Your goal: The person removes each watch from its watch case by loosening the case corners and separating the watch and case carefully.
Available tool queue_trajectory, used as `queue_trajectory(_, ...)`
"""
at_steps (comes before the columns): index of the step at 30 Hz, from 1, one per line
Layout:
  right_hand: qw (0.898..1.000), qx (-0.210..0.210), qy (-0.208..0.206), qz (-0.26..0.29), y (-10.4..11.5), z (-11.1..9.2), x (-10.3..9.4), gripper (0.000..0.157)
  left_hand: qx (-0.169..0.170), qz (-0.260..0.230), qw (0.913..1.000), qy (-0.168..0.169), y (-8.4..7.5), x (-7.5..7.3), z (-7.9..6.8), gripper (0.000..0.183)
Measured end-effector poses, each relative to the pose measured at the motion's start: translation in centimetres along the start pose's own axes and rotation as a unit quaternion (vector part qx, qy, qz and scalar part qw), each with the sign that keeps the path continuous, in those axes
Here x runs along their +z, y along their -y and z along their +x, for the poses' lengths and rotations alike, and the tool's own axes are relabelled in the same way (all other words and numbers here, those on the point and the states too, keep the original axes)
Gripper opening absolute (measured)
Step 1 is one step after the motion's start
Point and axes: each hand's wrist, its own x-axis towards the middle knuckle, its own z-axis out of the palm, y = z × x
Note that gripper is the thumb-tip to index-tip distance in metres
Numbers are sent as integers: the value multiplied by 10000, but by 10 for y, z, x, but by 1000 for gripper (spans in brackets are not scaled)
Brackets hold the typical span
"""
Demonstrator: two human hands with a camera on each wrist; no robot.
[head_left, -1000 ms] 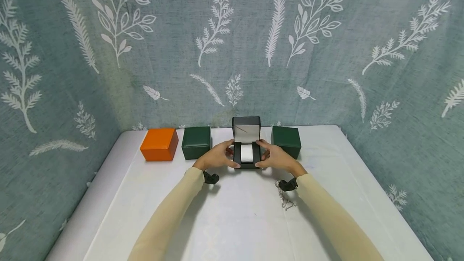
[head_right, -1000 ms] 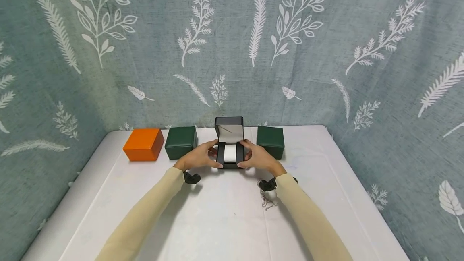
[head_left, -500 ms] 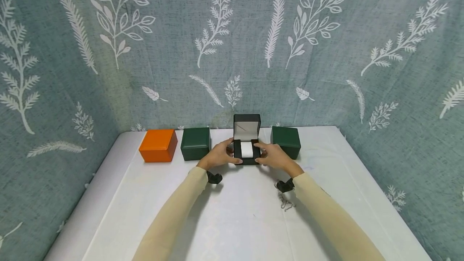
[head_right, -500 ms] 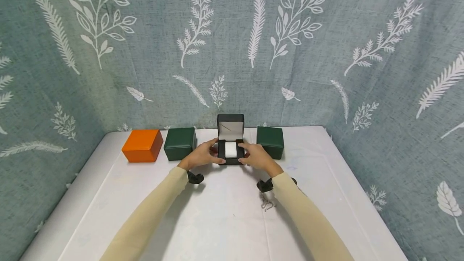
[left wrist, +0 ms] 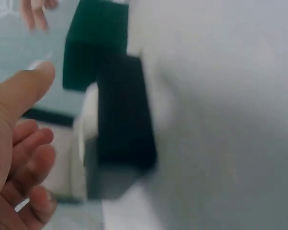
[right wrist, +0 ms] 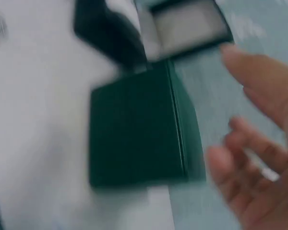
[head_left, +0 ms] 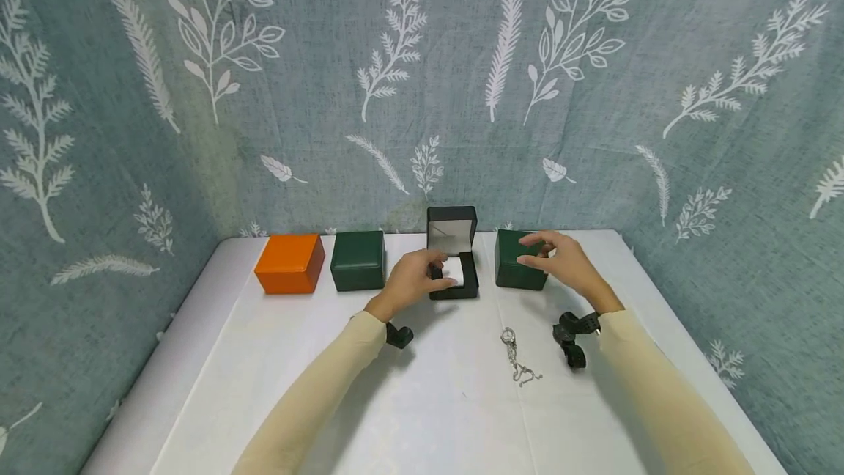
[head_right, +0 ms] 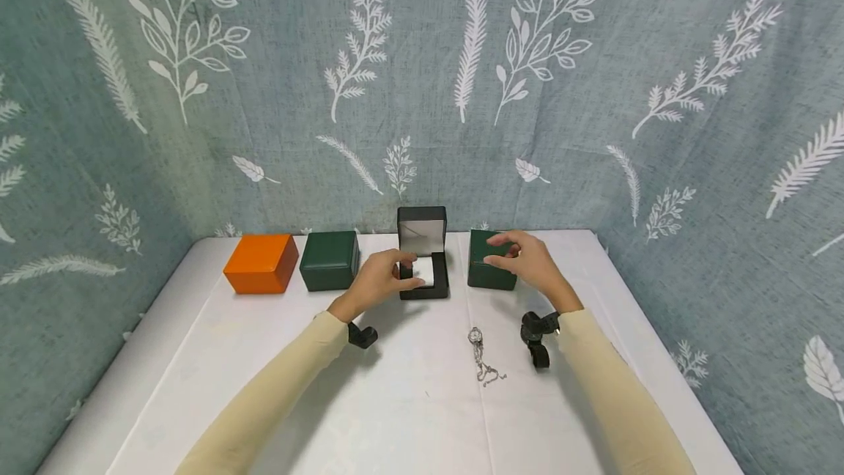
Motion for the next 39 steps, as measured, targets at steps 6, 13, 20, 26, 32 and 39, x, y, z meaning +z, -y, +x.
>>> queue_trajectory(6, 9949, 695, 721, -98, -32, 16, -17, 95, 524, 242, 9979, 303, -32, 22, 27, 47)
queue_trajectory(13, 9908, 727, 1103, -308, -52, 18, -16, 106, 247, 1110, 9918, 582, -54, 58, 47, 54)
queue_trajectory(20, 9907, 415, 978, -851, -56, 17, -19, 102, -294, 1977, 9796, 196, -67, 77, 64, 38)
queue_trajectory(26, 9902, 422, 979, -900, -53, 21, -25, 101, -582, 1953, 9789, 164, -70, 87, 71, 42)
queue_trajectory(32, 9918, 683, 1057, -238, -50, 28, -32, 90, -581, 1823, 9815, -4, -67, 89, 68, 45)
queue_trajectory(39, 9886, 878, 913, 815, -59, 30, -33, 76, -337, 2119, 9767, 15, -70, 88, 63, 50)
